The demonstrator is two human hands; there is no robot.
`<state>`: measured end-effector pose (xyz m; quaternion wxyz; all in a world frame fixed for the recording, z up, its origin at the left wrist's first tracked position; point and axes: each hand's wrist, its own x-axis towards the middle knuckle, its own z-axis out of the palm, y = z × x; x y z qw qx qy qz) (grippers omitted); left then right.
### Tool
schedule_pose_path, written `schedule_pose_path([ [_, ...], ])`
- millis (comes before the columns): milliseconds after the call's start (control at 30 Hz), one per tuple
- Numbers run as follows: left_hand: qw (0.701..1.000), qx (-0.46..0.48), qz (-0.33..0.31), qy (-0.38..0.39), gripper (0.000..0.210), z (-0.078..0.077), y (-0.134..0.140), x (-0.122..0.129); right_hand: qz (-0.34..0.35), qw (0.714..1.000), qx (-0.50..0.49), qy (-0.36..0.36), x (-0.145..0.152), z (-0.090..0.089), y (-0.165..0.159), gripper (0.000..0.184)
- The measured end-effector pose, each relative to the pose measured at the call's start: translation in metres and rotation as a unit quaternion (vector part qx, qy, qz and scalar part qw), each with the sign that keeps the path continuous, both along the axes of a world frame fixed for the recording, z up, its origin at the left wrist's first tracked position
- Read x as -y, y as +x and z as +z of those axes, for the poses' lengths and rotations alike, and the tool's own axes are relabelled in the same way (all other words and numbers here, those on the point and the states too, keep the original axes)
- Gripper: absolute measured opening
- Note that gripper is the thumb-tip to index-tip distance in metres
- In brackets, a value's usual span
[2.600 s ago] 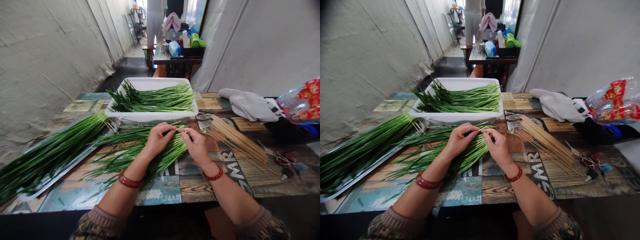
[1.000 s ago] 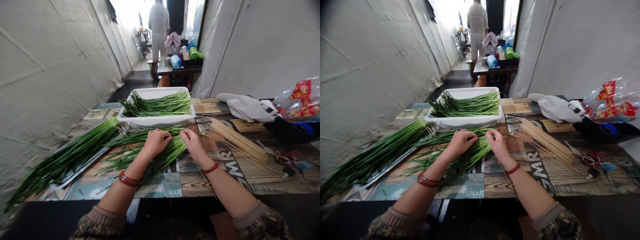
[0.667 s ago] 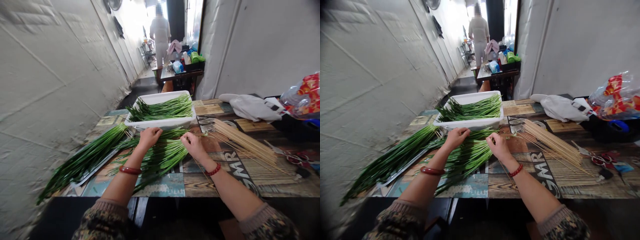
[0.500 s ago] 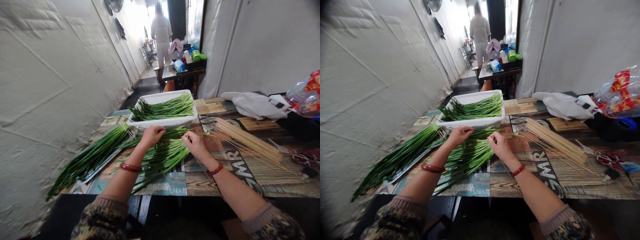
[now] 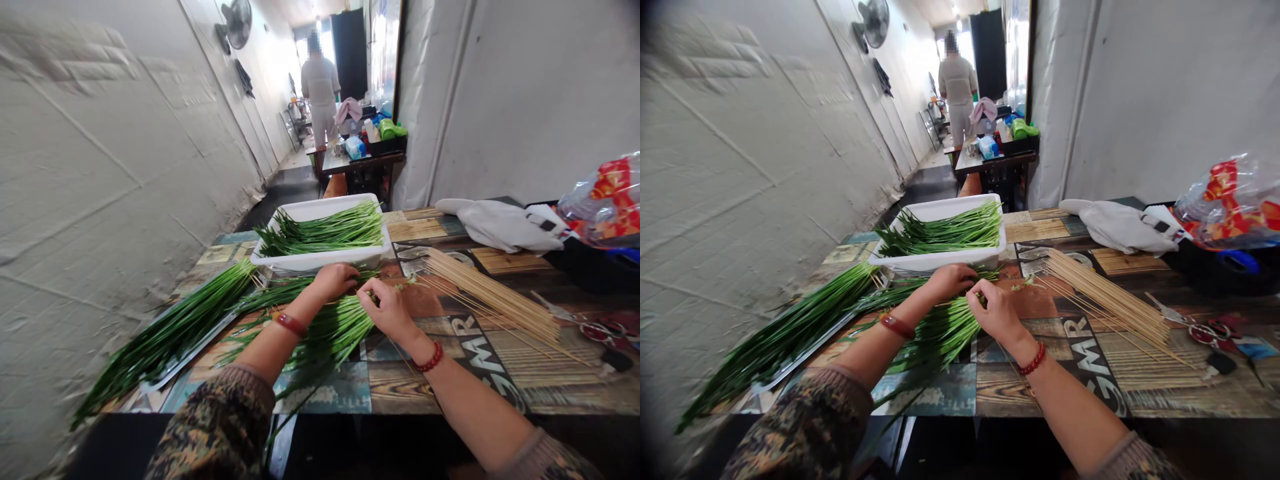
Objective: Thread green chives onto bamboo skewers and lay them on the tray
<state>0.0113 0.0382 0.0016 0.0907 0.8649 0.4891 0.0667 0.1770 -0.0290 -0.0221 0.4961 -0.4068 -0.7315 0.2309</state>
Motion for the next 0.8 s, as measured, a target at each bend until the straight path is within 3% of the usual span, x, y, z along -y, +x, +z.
schedule_pose_path([
  [167,0.998,-0.032,0.054,0.018,0.018,-0.004,0.013,0.0,-0.005,1.0,0.01,0.007,0.0,0.001,0.0,0.018],
  [300,0.998,-0.006,0.06,0.034,0.019,0.001,0.008,0.005,-0.014,1.0,0.0,-0.005,-0.003,0.0,-0.001,0.019],
  [400,0.991,0.117,0.062,0.037,0.014,0.008,-0.002,0.011,-0.021,0.999,-0.021,-0.025,-0.005,-0.001,-0.002,0.019],
  [567,0.939,0.337,0.075,-0.016,0.015,0.022,-0.008,0.027,-0.022,0.996,-0.055,-0.066,-0.006,-0.002,-0.003,0.022],
  [667,0.912,0.397,0.082,-0.058,0.014,0.023,-0.004,0.037,-0.009,0.994,-0.076,-0.077,-0.005,-0.001,-0.002,0.022],
  [800,0.9,0.415,0.109,-0.076,0.015,0.016,0.001,0.045,0.001,0.994,-0.083,-0.072,-0.004,0.0,-0.001,0.022],
])
